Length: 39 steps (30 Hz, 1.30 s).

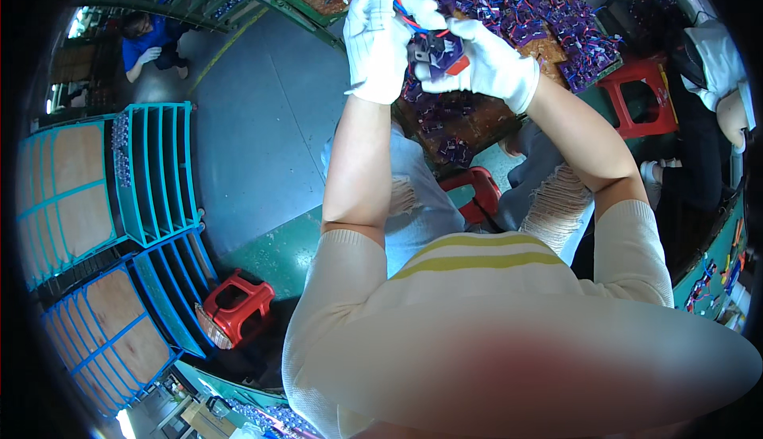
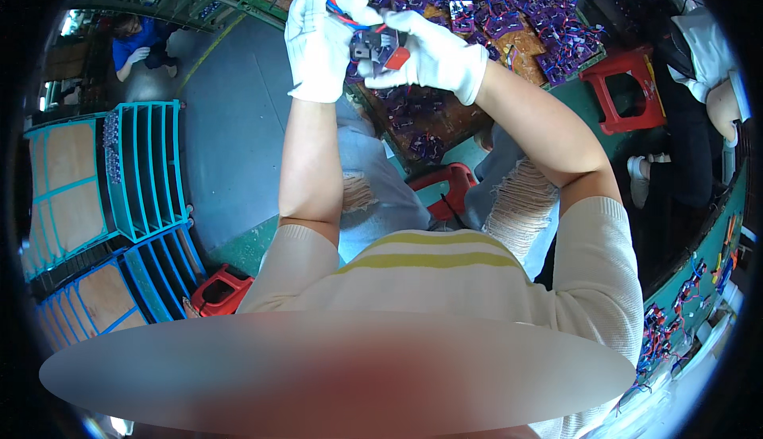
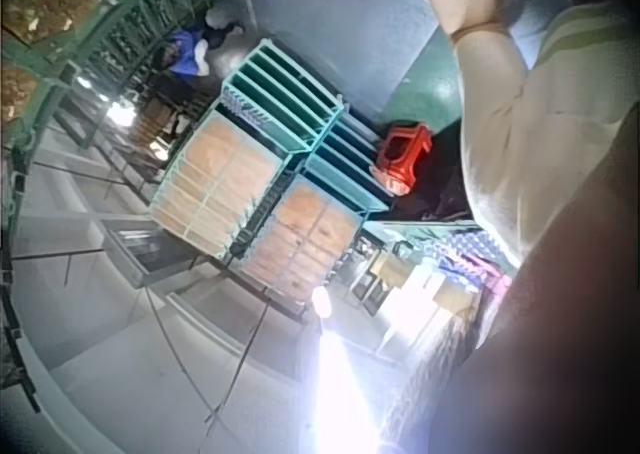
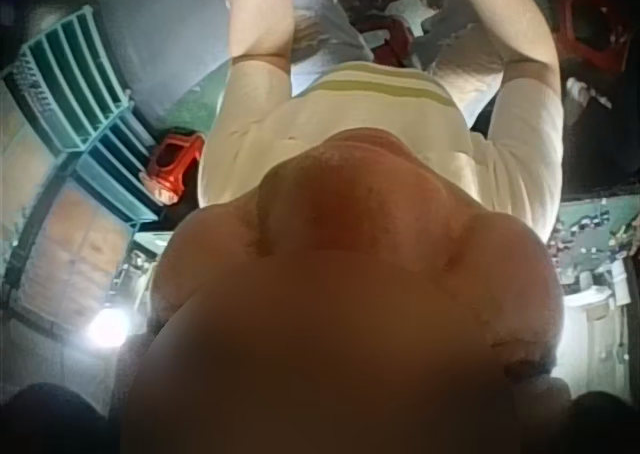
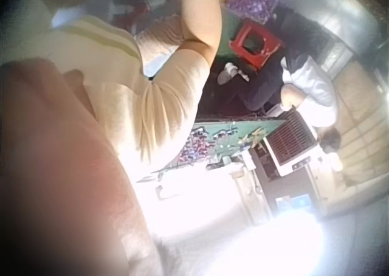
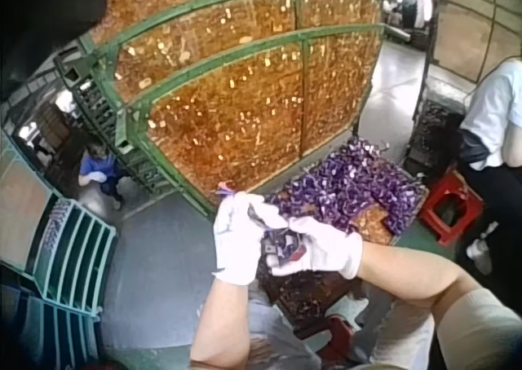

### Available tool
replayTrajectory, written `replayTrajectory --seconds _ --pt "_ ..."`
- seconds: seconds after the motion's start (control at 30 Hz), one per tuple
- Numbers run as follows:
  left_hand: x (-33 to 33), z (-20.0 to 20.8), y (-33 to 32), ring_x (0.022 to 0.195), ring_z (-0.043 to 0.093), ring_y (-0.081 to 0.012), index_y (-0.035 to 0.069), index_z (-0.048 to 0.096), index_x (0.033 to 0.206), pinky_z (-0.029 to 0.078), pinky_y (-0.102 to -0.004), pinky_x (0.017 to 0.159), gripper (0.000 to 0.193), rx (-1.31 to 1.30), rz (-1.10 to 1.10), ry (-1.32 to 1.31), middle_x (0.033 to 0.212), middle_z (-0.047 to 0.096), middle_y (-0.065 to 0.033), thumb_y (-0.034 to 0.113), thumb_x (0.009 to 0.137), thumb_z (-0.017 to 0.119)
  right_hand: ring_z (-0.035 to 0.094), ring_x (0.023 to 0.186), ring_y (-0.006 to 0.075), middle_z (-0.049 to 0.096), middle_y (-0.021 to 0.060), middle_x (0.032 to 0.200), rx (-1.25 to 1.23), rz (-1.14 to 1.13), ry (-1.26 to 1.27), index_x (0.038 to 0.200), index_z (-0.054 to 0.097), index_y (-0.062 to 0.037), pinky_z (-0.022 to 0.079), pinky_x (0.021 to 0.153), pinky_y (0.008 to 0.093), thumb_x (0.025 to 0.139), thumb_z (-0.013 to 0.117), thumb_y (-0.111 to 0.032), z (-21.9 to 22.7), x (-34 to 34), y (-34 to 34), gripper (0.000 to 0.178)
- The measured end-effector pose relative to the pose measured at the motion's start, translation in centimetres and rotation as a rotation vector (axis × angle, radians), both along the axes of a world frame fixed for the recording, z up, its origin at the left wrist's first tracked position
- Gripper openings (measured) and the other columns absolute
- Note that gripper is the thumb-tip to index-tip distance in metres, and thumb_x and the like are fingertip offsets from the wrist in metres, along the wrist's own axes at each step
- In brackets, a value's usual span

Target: Assembling electronic components by connecting wires to a circuit board and placing it into a container.

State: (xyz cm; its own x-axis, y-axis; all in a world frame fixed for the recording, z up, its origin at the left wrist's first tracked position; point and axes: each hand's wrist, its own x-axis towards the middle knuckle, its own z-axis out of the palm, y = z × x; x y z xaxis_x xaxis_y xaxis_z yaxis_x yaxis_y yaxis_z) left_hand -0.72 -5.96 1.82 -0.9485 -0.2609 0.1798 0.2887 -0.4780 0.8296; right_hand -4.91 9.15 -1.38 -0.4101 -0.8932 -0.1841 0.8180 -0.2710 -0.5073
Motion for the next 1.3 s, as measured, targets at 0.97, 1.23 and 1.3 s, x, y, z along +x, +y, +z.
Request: replayTrajectory --seconds 0.97,1.23,1.3 --pt "1.0 0.7 0.3 0.070 0.064 -0.0251 0.000 0.050 0.093 0.054 -0.0338 0.060 0.028 -0.104 -0.280 -0.013 0.077 0.060 -0.0156 0.027 0.093 0.044 0.054 0.101 0.0411 0.049 0.0229 0.120 -0.036 0.357 -0.142 0.130 0.038 -0.0074 0.048 0.075 0.0588 0.081 0.042 -0.062 0.8 -1.0 1.6 0.073" --pt "1.1 0.3 -1.2 0.070 0.064 -0.0249 0.000 0.051 0.095 0.054 -0.0352 0.063 0.027 0.000 -0.020 -0.120 0.083 0.063 -0.0175 0.026 0.093 0.044 0.051 0.110 0.0337 0.052 0.0159 0.120 -0.055 -0.007 0.148 0.125 0.041 -0.0012 0.039 0.088 0.0612 0.079 0.059 -0.023 0.8 1.0 1.2 0.054" --pt "1.0 0.1 -1.4 0.070 0.064 -0.0250 -0.001 0.051 0.094 0.054 -0.0343 0.063 0.027 -0.013 0.029 -0.110 0.084 0.063 -0.0174 0.025 0.094 0.043 0.056 0.101 0.0264 0.055 0.0148 0.111 0.052 -0.252 0.237 0.123 0.043 -0.0027 0.046 0.089 0.0442 0.076 0.060 -0.003 0.7 0.6 1.5 0.049"
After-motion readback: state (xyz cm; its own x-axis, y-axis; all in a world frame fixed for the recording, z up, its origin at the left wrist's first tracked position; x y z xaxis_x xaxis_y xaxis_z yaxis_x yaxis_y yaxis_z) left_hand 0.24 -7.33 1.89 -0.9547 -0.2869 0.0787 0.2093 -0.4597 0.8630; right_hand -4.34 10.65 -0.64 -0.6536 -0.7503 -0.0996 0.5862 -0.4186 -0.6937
